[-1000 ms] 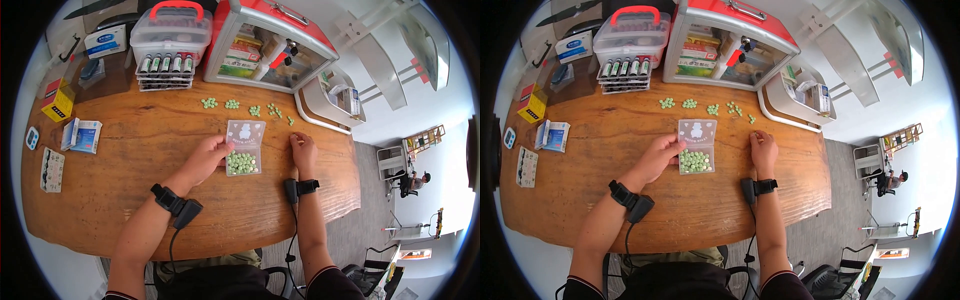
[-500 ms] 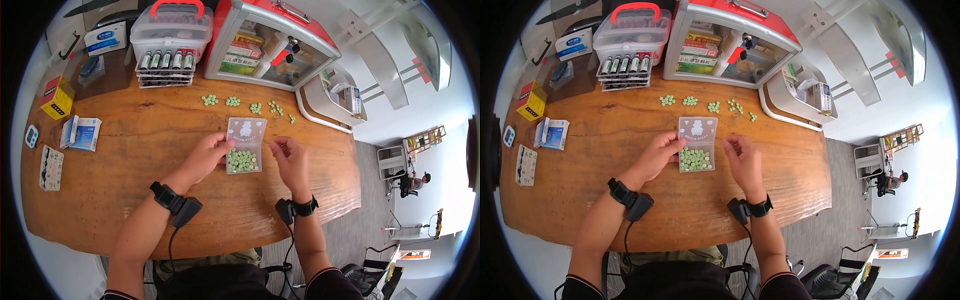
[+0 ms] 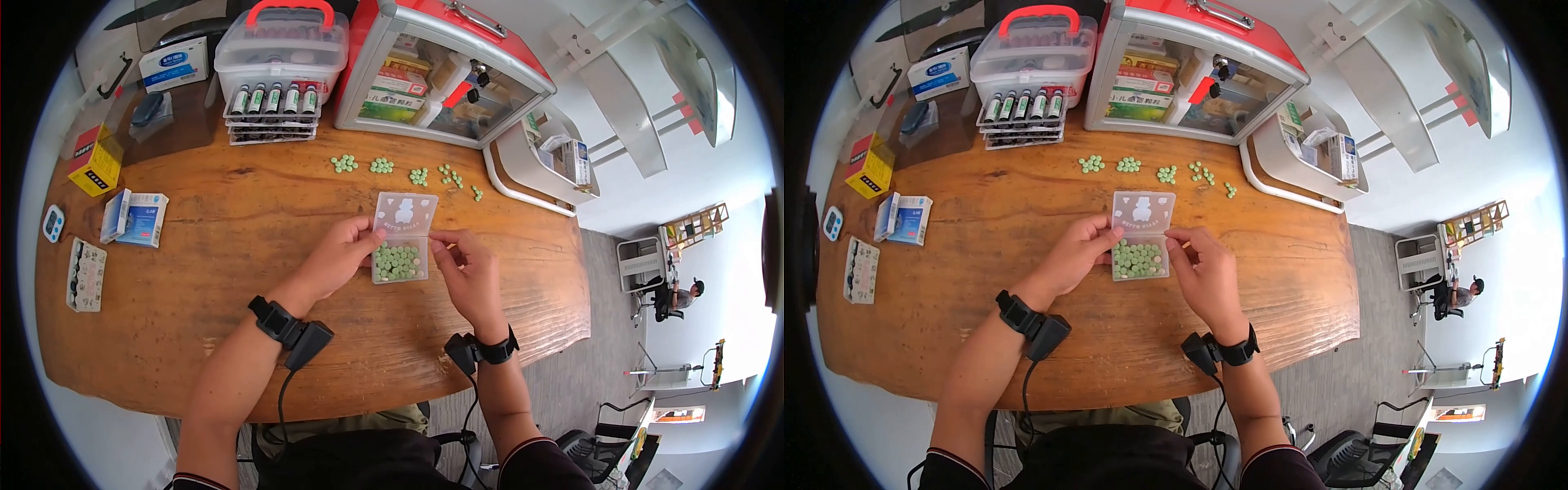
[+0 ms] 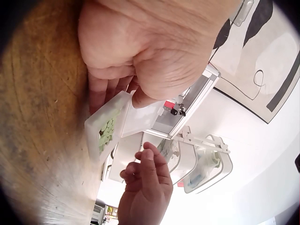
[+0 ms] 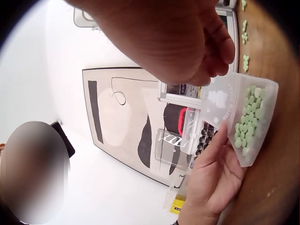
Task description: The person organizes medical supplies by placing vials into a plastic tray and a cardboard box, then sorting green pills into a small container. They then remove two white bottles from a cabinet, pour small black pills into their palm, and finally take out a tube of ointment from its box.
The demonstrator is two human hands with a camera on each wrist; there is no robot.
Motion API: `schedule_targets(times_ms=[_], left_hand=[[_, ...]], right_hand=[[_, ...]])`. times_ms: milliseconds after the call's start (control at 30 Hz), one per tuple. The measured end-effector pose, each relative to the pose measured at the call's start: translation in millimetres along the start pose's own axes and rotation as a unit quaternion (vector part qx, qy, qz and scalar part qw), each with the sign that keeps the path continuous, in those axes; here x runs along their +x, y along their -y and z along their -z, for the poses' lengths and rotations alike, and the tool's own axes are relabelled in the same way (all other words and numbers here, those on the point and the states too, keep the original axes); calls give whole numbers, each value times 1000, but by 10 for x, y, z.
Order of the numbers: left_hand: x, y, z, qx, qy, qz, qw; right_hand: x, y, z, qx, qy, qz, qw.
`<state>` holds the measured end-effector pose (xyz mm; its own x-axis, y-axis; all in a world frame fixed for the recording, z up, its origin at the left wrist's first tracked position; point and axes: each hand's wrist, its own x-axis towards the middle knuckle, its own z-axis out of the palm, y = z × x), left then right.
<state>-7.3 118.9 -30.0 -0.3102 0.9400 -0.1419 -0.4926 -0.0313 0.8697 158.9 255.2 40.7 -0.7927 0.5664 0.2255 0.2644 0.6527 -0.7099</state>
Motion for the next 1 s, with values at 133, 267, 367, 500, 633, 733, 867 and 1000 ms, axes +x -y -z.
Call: schedule_targets(times_ms=[133,267,367,500,633,733,867,1000], left_hand=[[14,23,13,0,-1,-3,1000],[9,17,8,17,-9,4,1000],[6,20,9,8,-5,2,1000],[-13,-5,-13,8,-4,-1,1000],[-8,-1,19,6,-1,7,1000],[2,4,8,11,-9,8,1000],[-9,-1,18,10,-10,23,1000],[-8,-4,11,14,-10,16,1000]], right_hand=[[-20,171,38,46,-39,5,998],[26,169,-9,44,-5,-8,999],[161,-206,-76,10,25,-37,999],[439,-891,-56,-54,-87,-83,991],[639,-1328,136,-114,-103,-123,980],[780,-1643,174,-224,-142,-99,959],[931,-1636,135,-280,-158,-98,942],[1017,-1669,119,-281,-139,-38,949]])
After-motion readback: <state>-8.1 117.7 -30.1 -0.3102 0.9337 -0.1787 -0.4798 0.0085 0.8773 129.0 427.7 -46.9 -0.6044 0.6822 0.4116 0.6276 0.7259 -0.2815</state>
